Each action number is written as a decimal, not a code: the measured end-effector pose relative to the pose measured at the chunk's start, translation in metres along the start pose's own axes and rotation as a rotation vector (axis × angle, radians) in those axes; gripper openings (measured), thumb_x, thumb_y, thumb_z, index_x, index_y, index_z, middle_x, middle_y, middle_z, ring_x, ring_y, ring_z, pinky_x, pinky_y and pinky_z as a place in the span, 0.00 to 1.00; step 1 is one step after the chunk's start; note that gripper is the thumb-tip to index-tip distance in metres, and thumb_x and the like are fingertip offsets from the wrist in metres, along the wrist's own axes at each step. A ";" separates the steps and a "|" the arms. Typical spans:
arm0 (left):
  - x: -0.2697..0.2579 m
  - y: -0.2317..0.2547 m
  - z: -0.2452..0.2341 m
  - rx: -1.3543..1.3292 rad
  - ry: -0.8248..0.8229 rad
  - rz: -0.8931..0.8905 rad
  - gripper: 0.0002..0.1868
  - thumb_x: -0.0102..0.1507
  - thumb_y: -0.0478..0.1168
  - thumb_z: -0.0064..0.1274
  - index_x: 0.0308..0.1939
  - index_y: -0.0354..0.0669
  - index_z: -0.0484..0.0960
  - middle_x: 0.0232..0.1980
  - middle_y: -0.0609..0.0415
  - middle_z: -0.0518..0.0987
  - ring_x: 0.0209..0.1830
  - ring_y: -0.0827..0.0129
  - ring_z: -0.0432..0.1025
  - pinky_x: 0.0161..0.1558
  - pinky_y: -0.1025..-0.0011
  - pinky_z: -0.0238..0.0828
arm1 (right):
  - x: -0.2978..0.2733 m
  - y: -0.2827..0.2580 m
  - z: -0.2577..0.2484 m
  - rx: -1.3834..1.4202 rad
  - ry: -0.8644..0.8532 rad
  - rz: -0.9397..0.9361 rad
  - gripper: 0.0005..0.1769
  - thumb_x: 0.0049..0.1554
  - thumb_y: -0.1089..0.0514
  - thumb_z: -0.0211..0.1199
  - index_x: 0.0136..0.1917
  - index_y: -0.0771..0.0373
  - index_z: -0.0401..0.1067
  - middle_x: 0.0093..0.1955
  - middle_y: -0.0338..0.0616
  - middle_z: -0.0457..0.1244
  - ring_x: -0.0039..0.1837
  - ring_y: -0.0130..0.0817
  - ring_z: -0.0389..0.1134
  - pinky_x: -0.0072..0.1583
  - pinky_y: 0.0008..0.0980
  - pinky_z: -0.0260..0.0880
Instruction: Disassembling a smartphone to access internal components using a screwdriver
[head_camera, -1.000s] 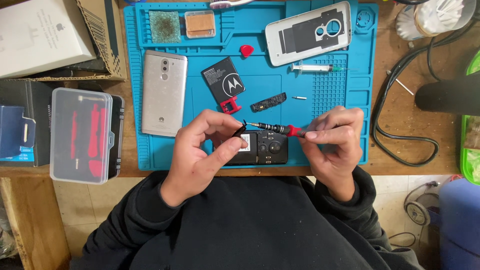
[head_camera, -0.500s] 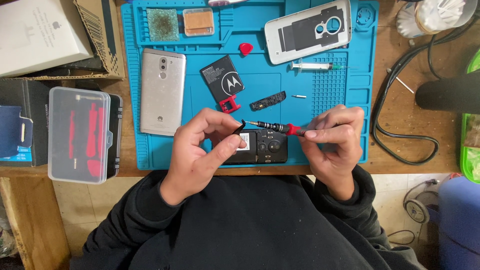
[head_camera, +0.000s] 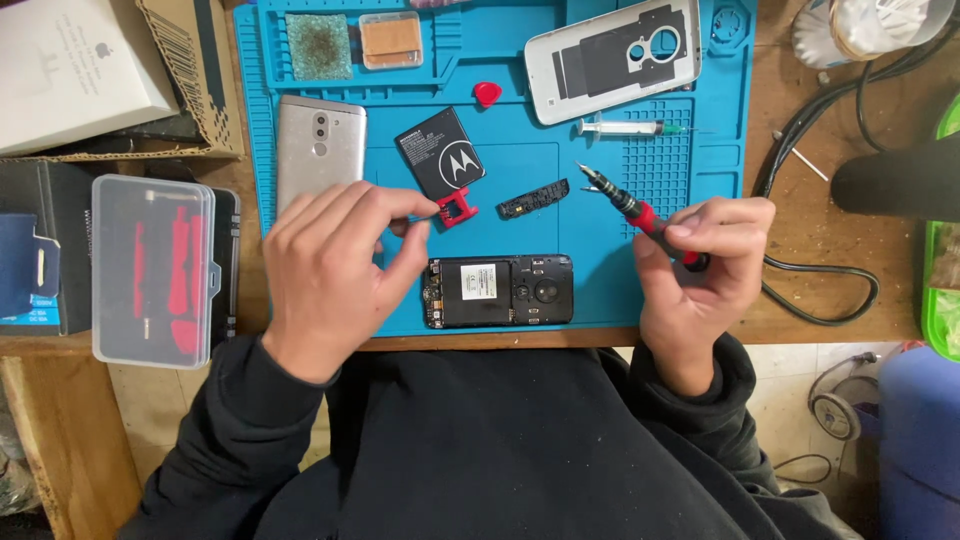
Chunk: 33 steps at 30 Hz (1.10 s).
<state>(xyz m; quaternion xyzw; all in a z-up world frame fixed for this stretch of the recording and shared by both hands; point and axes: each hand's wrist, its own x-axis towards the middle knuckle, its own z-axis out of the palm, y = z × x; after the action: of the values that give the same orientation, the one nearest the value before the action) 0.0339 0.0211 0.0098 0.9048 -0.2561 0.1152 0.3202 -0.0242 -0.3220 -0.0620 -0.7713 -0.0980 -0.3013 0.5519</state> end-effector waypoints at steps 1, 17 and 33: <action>-0.001 -0.002 0.000 -0.001 -0.001 0.000 0.03 0.75 0.38 0.68 0.53 0.51 0.92 0.36 0.62 0.85 0.31 0.64 0.77 0.42 0.63 0.75 | 0.000 -0.001 0.001 0.000 0.000 0.001 0.17 0.71 0.70 0.80 0.56 0.63 0.69 0.57 0.48 0.55 0.54 0.44 0.70 0.58 0.41 0.74; -0.012 -0.021 0.002 0.316 -0.087 0.017 0.05 0.74 0.42 0.68 0.53 0.56 0.90 0.35 0.63 0.79 0.39 0.59 0.80 0.45 0.60 0.76 | 0.003 -0.005 0.007 -0.045 -0.027 0.038 0.15 0.70 0.68 0.81 0.56 0.66 0.72 0.56 0.50 0.56 0.55 0.48 0.71 0.59 0.44 0.75; -0.060 -0.020 -0.008 0.439 -0.052 0.047 0.18 0.80 0.63 0.59 0.56 0.59 0.93 0.61 0.60 0.88 0.74 0.53 0.77 0.65 0.52 0.57 | 0.011 -0.023 -0.048 -0.040 0.145 0.007 0.27 0.77 0.37 0.64 0.63 0.58 0.55 0.39 0.49 0.54 0.33 0.40 0.60 0.40 0.39 0.57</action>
<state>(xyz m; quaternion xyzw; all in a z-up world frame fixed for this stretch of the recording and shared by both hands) -0.0062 0.0631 -0.0166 0.9492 -0.2541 0.1522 0.1059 -0.0431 -0.3592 -0.0276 -0.7587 -0.0492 -0.3564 0.5430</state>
